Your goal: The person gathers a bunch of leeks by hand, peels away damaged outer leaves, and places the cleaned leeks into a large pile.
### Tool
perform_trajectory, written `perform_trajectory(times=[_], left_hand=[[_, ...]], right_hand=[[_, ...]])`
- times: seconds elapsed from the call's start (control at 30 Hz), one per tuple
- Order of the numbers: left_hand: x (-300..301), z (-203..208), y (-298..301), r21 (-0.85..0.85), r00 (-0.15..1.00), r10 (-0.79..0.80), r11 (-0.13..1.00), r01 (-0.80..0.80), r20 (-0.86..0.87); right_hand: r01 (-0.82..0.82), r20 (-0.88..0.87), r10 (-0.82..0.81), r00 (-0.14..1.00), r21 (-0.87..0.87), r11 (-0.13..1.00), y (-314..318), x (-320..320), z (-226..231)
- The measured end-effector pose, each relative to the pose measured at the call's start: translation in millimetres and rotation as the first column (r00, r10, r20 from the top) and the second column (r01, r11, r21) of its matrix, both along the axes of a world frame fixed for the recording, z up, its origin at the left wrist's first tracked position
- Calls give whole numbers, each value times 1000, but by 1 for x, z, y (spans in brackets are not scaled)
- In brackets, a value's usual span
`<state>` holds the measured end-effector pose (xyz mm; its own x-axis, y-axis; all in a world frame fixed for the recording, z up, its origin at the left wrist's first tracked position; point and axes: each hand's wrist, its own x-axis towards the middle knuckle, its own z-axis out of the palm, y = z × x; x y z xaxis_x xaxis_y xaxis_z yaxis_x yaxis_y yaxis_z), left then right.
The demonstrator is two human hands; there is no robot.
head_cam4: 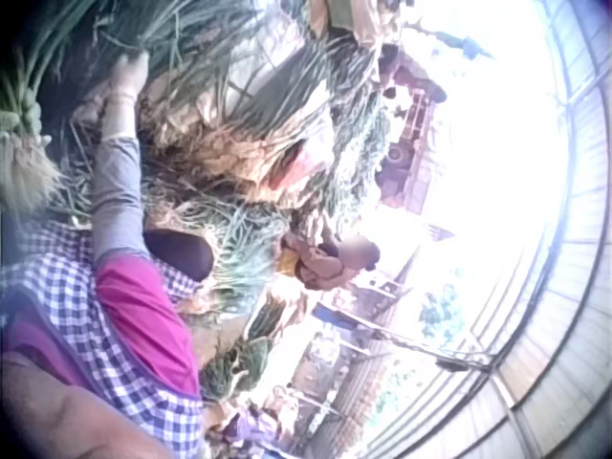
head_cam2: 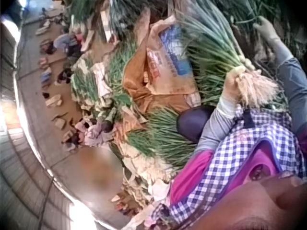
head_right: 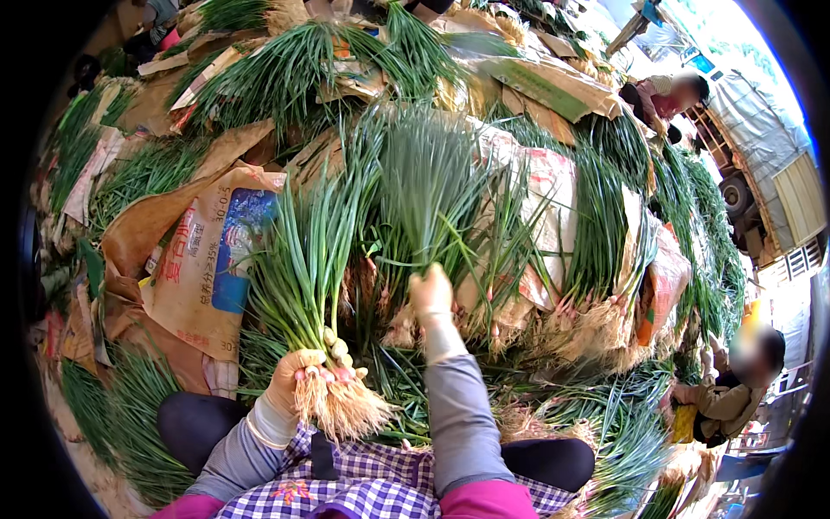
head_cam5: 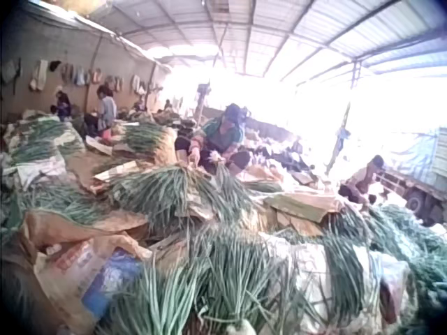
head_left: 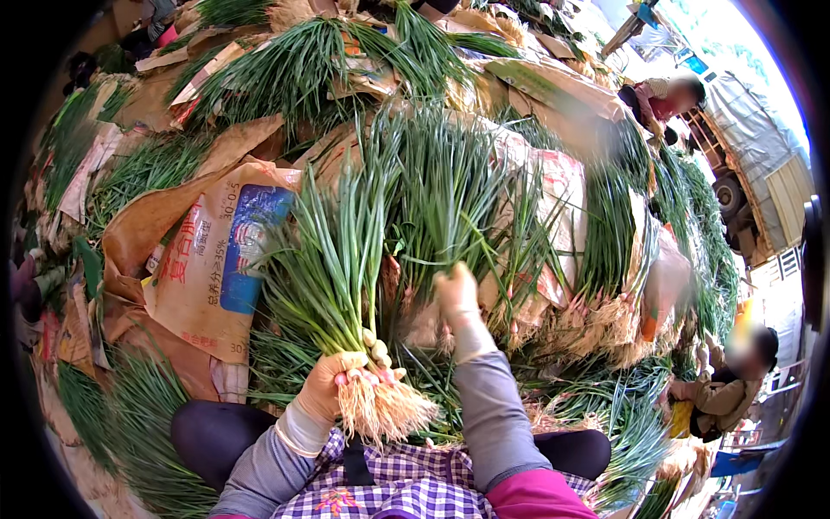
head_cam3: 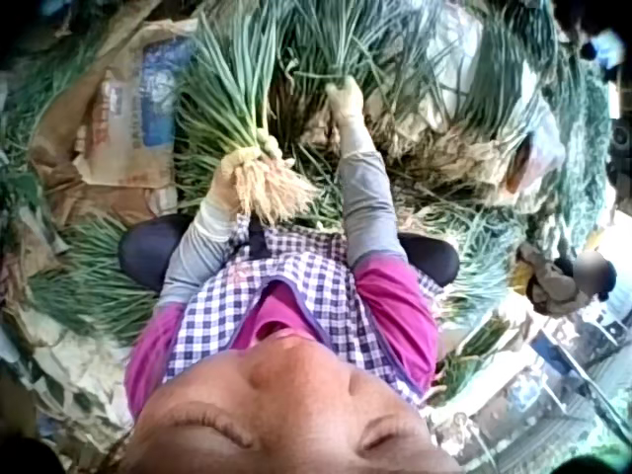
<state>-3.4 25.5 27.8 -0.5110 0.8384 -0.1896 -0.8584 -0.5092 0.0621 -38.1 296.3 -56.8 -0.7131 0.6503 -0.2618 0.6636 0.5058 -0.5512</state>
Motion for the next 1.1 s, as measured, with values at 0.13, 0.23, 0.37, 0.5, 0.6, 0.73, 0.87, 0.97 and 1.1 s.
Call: perform_trajectory(times=[0.13, 0.23, 0.37, 0.5, 0.6, 0.73, 0.87, 0.97, 1.1], left_hand=[[5, 3, -14, -36, 989, 24, 999, -29, -149], [8, 3, -6, -1, 991, -4, 1000, 4, -134], [14, -9, 16, -41, 980, -45, 998, 38, -193], [16, -25, 11, -96, 995, -97, 991, 94, -22], [21, -33, 16, -157, 995, -98, 983, 99, 14], [21, -36, 22, -154, 995, -96, 983, 101, 38], [21, -32, 15, -167, 993, -102, 980, 111, 62], [20, -28, 19, -90, 990, -144, 986, 143, 2], [16, -21, 5, -6, 978, -202, 979, 202, -55]], right_hand=[[28, -539, -495, 681, -657, 753, 31, 22, 106], [-16, -459, -490, 741, -741, 671, 96, 56, 98], [216, -168, -463, 870, -715, 665, 135, 83, 67], [179, -160, -305, 939, -529, 829, 133, 74, 80], [-44, 170, -14, 985, 330, 943, 147, 58, 90], [20, 62, -80, 995, 656, 755, 104, 53, 108], [-31, 213, 0, 977, 144, 989, 36, 27, 80], [182, -117, -167, 979, 138, 973, 55, 13, 13], [-131, -499, -320, 805, -676, 725, 66, 15, 35]])
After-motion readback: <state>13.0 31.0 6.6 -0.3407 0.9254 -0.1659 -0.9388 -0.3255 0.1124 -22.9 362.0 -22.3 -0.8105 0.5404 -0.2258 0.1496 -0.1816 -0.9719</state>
